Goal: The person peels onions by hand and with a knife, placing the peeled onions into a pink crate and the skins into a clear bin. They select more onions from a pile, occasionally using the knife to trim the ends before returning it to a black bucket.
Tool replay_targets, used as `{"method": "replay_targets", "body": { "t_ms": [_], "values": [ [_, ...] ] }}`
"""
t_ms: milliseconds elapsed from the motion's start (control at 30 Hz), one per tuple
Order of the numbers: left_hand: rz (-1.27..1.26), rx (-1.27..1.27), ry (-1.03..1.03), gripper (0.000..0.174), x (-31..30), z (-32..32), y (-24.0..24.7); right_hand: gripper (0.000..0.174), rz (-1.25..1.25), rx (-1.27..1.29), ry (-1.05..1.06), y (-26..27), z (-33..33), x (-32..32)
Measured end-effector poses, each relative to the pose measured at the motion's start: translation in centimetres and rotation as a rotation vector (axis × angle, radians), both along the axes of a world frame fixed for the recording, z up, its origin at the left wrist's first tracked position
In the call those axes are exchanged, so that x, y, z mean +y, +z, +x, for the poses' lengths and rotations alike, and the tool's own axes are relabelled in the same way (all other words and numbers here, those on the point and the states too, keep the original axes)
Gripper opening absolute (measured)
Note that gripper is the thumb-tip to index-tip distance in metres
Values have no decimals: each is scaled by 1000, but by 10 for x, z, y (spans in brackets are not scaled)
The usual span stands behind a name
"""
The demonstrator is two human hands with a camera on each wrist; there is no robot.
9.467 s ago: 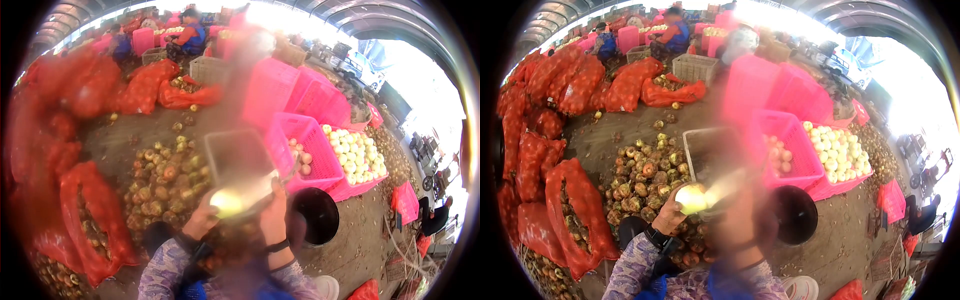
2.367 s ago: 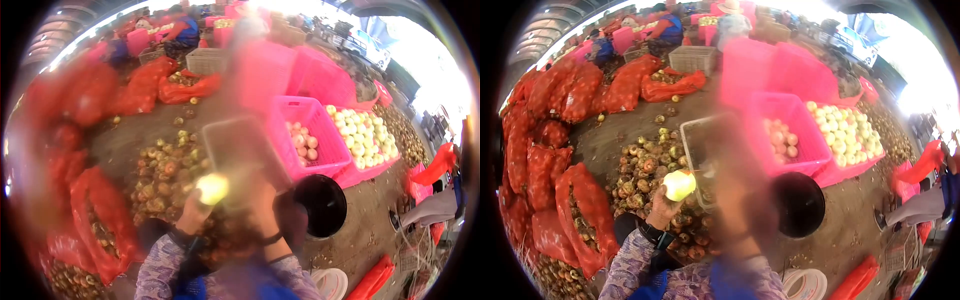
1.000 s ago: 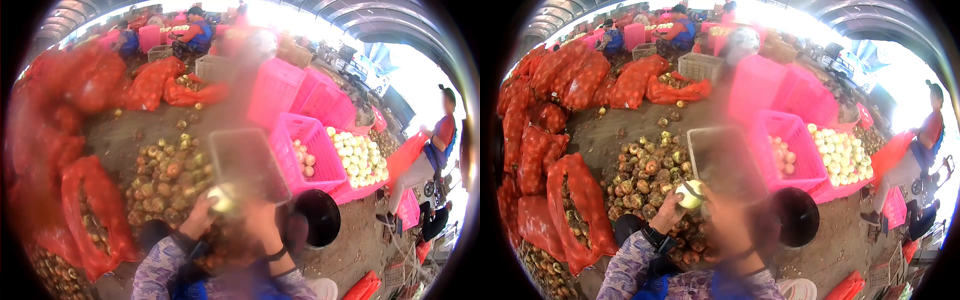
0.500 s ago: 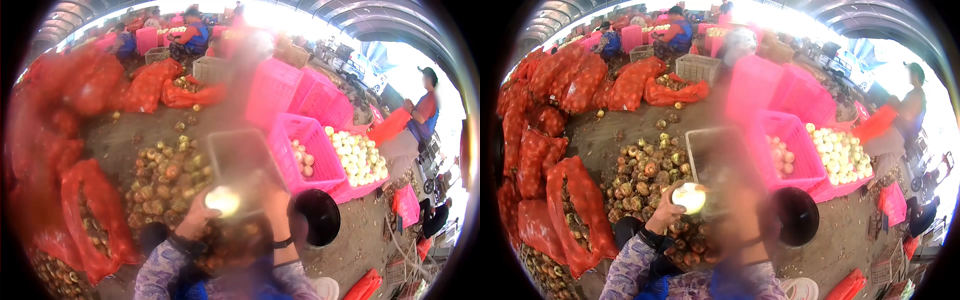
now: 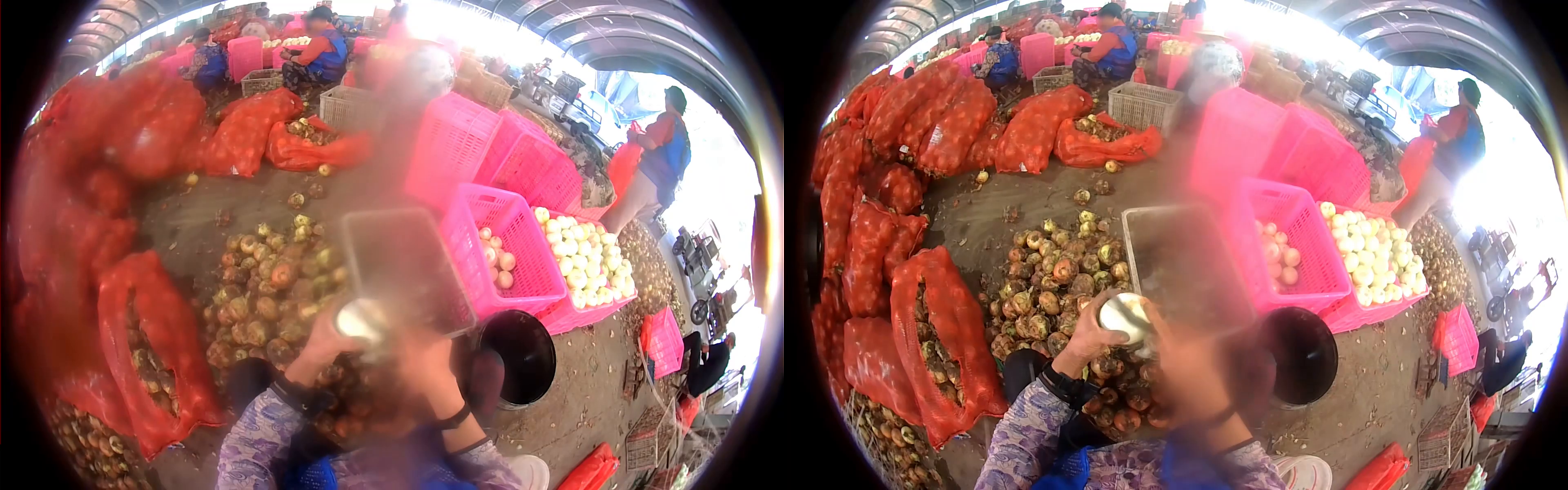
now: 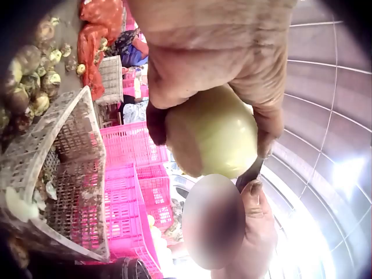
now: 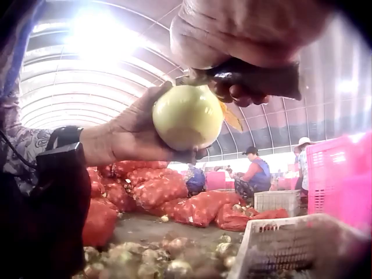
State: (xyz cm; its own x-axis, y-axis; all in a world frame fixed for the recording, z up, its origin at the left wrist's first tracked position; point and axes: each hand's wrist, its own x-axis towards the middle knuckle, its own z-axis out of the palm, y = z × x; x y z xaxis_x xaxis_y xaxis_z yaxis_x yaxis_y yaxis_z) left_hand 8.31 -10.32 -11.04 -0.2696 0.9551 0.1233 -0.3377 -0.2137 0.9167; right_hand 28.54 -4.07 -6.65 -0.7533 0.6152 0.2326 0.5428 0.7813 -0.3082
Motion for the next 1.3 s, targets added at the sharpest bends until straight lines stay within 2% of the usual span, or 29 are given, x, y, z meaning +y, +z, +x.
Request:
{"method": "replay_targets", "body": {
  "t_ms": [33, 100, 133, 233, 300, 333, 367, 400, 433, 467, 500, 600, 633, 667, 700, 767, 800, 833, 900, 1000, 1067, 1100, 1133, 1167, 1200, 1233, 1267, 1300],
  "values": [
    [4, -36, -40, 94, -1, 1, 2, 62, 0, 0, 0, -2, 0, 5],
    [-67, -1, -32, 94, -3, 2, -6, 41, 237, 141, -60, -21, 3, 28],
    [-47, 15, -46, 95, -3, 2, -8, 33, 113, 363, -102, -20, 0, 34],
    [-12, -17, -95, 93, -3, 2, -9, 34, -1, 479, -155, -7, 5, 34],
    [27, -151, -116, 91, -6, 3, -3, 37, -89, 495, -219, 6, 5, 37],
    [27, -148, -116, 91, -6, 2, -7, 41, -14, 455, -317, -16, 9, 55],
    [10, -263, -88, 88, -5, 1, -17, 45, 59, 414, -414, -34, 11, 67],
    [-9, -378, -58, 85, -5, 0, -25, 45, 55, 418, -412, -43, 10, 73],
    [-11, -371, -54, 85, -2, 3, -27, 46, -12, 287, -435, -50, 10, 77],
    [34, -587, -10, 83, 3, 7, -27, 49, -76, 160, -455, -56, 8, 81],
    [81, -802, 34, 80, 7, 10, -30, 49, -79, 170, -451, -65, 6, 81],
    [130, -875, 61, 73, 24, 6, -48, 48, -121, 146, -478, -76, -2, 70],
    [168, -929, 45, 70, 34, 10, -44, 45, -269, 251, -388, -44, 2, 52],
    [179, -869, 44, 65, 44, 13, -40, 45, -280, 326, -356, -43, 6, 47],
    [105, -869, 37, 65, 49, 14, -38, 44, -224, 413, -351, -58, 6, 50],
    [117, -814, -137, 61, 81, 19, -9, 43, -4, 613, -361, -92, 5, 66],
    [76, -727, -1, 57, 102, 33, 11, 43, 75, 699, -359, -107, 6, 72],
    [93, -718, -37, 58, 129, 41, 22, 43, -47, 798, -383, -108, 7, 78],
    [83, -699, -176, 65, 182, 59, 48, 40, -805, 1249, -458, -65, 7, 66],
    [150, -593, -384, 71, 254, 50, 30, 31, -711, 1246, -554, -40, 8, 56],
    [149, -639, -414, 64, 232, 50, 53, 30, -732, 1272, -521, -37, 12, 52],
    [247, -221, -170, 56, 208, 46, 64, 29, -759, 1300, -481, -36, 12, 49],
    [167, -187, 2, 48, 189, 32, 57, 29, -779, 1288, -479, -30, 23, 49],
    [73, -154, 168, 41, 170, 18, 51, 30, -506, 1032, -474, -23, 43, 53],
    [-5, -127, 275, 44, 148, -6, 23, 31, -252, 774, -436, -23, 44, 52],
    [-89, -103, 377, 46, 126, -30, -5, 17, -600, 1438, -507, -61, 18, 63],
    [-171, -31, 520, 42, 98, -54, -41, 13, -527, 1303, -547, -20, 23, 43],
    [-253, 88, 669, 38, 69, -75, -85, 8, -746, 1440, -397, -23, 25, 45]
  ]
}}
